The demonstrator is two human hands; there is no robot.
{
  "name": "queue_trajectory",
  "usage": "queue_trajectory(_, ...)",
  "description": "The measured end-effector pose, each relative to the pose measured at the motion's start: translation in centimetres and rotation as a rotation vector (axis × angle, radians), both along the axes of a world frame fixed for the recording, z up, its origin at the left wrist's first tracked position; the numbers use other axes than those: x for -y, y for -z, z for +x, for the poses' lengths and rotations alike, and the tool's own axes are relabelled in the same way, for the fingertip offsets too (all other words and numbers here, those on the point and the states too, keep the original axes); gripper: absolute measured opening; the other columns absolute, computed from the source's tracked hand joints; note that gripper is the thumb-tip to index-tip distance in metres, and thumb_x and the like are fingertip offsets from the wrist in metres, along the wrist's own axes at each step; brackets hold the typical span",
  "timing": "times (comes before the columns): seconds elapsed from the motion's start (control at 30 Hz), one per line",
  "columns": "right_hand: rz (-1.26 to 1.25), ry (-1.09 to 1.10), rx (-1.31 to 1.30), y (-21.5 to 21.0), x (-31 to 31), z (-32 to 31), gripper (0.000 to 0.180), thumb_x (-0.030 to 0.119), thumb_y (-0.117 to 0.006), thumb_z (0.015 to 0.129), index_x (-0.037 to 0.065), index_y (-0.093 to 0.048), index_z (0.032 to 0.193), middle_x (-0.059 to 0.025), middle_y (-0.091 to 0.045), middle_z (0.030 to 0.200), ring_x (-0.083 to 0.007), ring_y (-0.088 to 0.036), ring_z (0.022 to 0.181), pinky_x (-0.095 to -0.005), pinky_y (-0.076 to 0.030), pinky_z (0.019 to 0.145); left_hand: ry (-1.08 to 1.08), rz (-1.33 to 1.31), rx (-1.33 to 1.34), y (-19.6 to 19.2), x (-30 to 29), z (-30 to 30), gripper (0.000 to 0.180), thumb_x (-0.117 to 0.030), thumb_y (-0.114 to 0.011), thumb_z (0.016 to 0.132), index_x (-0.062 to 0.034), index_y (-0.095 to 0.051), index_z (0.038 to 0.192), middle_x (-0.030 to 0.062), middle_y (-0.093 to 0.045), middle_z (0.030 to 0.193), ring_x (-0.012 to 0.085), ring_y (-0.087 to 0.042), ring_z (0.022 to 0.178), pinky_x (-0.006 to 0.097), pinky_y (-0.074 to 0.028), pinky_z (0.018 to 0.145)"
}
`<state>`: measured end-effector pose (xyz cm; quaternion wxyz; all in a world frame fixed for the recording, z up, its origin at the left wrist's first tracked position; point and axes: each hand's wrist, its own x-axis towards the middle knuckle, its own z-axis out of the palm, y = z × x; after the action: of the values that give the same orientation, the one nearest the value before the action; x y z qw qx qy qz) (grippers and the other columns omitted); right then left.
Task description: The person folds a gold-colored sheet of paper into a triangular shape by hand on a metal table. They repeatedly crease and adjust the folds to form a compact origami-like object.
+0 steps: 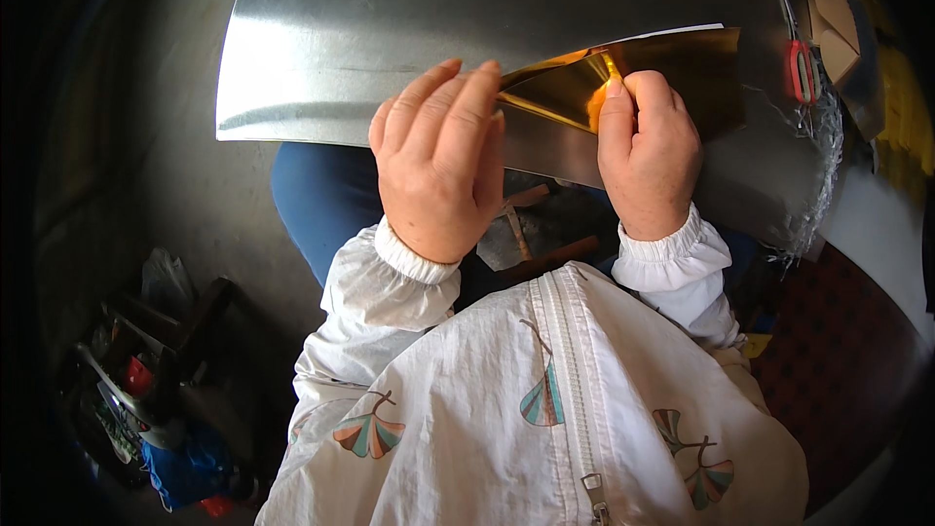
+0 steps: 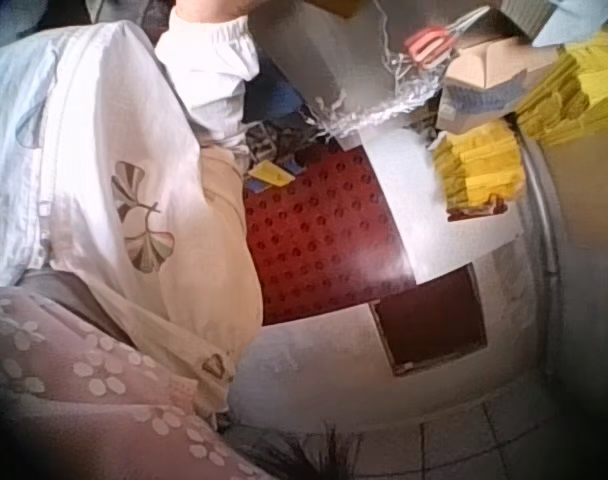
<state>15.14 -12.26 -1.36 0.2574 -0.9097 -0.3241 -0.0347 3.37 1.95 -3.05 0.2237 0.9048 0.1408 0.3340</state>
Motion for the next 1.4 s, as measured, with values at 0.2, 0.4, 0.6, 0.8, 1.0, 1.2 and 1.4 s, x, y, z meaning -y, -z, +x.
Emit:
queue_trajectory(0.2,-0.043,0.008,-0.011,0.1,-0.2,0.4,0.016,0.020,-0.055,0.093,0.006,-0.054,0.086,-0.0149,-0.061,0.077,-0.0361,-0.061,0.070,-0.0443,-0.050,0.058,0.280,0.004,-0.289,-0.8,4.2,-0.9,0.049,-0.026,-0.070,0.080,-0.0112,-0.062,0.126,0.0060,-0.058,0.136,0.0223,-0.050,0.131,0.041,-0.030,0.111)
queue_trajectory(0.4,-0.066,0.019,-0.028,0.0,-0.3,0.5,0.015,0.019,-0.054,0.094,0.005,-0.056,0.087,-0.0147,-0.063,0.078,-0.0355,-0.062,0.070,-0.0439,-0.051,0.059,0.159,-0.008,-0.394,0.2,4.5,-0.8,0.063,-0.041,-0.066,0.083,-0.0105,-0.053,0.136,0.0075,-0.047,0.146,0.0232,-0.040,0.138,0.048,-0.015,0.117)
queue_trajectory(0.6,-0.086,0.028,-0.018,0.0,-0.4,0.5,0.016,0.018,-0.054,0.093,0.005,-0.055,0.085,-0.0148,-0.063,0.076,-0.0354,-0.062,0.069,-0.0437,-0.051,0.058,0.142,-0.034,-0.415,0.2,4.5,-0.7,0.068,-0.041,-0.068,0.078,-0.0107,-0.053,0.136,0.0046,-0.046,0.147,0.0204,-0.038,0.139,0.050,-0.014,0.118)
queue_trajectory(0.8,-0.070,0.031,-0.018,0.1,-0.5,0.5,0.016,0.018,-0.054,0.093,0.005,-0.055,0.083,-0.0149,-0.062,0.074,-0.0354,-0.062,0.067,-0.0439,-0.050,0.057,0.143,-0.054,-0.412,0.5,4.4,-0.6,0.069,-0.046,-0.065,0.079,-0.0104,-0.052,0.137,0.0049,-0.045,0.148,0.0201,-0.037,0.140,0.050,-0.013,0.118)
queue_trajectory(1.0,-0.075,0.041,-0.035,0.1,-0.5,0.6,0.017,0.018,-0.055,0.093,0.006,-0.054,0.082,-0.0145,-0.061,0.073,-0.0351,-0.061,0.066,-0.0439,-0.050,0.057,0.146,-0.055,-0.426,0.5,4.3,-0.5,0.069,-0.047,-0.064,0.079,-0.0101,-0.052,0.137,0.0050,-0.045,0.148,0.0198,-0.037,0.140,0.050,-0.013,0.118)
queue_trajectory(1.2,-0.059,0.054,-0.044,0.2,-0.6,0.6,0.016,0.018,-0.055,0.092,0.006,-0.054,0.082,-0.0144,-0.062,0.074,-0.0352,-0.061,0.066,-0.0441,-0.049,0.057,0.124,-0.036,-0.437,0.6,4.4,-0.5,0.069,-0.049,-0.063,0.081,-0.0100,-0.052,0.137,0.0049,-0.045,0.147,0.0200,-0.037,0.140,0.050,-0.013,0.117)
queue_trajectory(1.4,-0.079,0.055,-0.022,0.1,-0.6,0.5,0.015,0.018,-0.056,0.092,0.005,-0.054,0.085,-0.0159,-0.060,0.074,-0.0358,-0.062,0.065,-0.0437,-0.050,0.056,0.069,0.038,-0.477,0.4,4.3,-0.4,0.073,-0.061,-0.053,0.087,-0.0077,-0.052,0.137,0.0078,-0.046,0.147,0.0229,-0.038,0.140,0.050,-0.009,0.117)
